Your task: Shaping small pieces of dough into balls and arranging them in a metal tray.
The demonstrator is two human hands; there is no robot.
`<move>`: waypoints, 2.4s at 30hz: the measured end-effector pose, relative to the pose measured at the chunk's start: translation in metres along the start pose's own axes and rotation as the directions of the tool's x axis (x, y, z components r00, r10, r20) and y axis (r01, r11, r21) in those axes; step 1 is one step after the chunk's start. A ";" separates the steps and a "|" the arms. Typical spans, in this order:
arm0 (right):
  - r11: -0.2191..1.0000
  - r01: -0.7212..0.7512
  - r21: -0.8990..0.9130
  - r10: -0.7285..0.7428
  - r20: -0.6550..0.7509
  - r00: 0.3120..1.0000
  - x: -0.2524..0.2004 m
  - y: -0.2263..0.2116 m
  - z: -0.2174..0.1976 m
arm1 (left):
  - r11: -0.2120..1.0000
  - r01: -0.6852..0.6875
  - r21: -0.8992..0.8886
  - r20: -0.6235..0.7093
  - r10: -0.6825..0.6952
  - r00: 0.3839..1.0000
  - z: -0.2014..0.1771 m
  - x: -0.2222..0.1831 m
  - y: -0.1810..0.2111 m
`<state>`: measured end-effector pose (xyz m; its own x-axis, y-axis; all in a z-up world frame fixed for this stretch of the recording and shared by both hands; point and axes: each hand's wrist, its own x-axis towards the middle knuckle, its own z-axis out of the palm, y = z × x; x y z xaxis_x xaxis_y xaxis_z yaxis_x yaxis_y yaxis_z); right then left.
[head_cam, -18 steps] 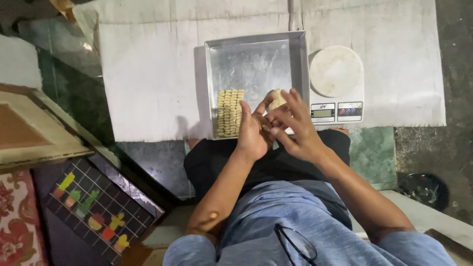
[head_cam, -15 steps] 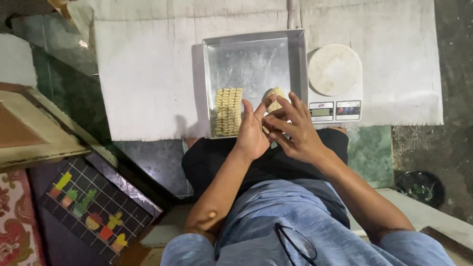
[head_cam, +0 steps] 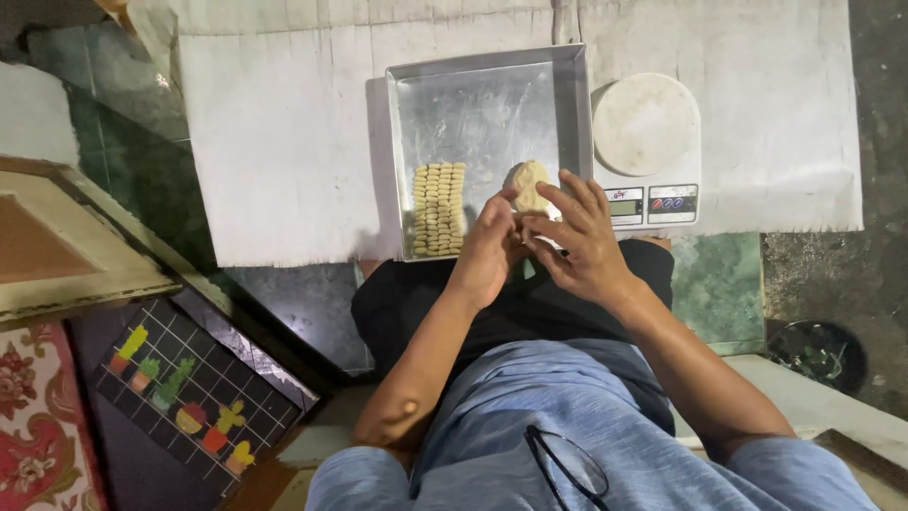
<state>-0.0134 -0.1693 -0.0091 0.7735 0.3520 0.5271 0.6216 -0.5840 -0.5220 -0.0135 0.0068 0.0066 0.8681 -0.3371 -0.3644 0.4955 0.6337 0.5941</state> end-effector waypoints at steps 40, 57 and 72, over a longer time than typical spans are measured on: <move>0.999 -0.012 0.044 0.005 0.150 0.989 -0.026 0.002 0.007 | 0.477 -0.029 0.878 0.013 0.036 0.999 -0.029 -0.018 0.001; 0.669 -0.656 0.350 0.598 0.272 0.754 -0.018 -0.007 0.008 | 0.607 -0.200 0.769 -0.107 0.431 0.896 -0.077 -0.036 0.043; 0.569 -0.761 0.312 0.657 0.384 0.649 -0.008 -0.015 0.043 | 0.683 -0.165 0.711 -0.198 0.421 0.885 -0.100 -0.049 0.032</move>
<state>-0.0234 -0.1314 -0.0343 0.9580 0.1254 -0.2581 -0.1958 -0.3717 -0.9075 -0.0438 0.1135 -0.0286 0.9708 0.1063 -0.2149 0.2168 -0.0067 0.9762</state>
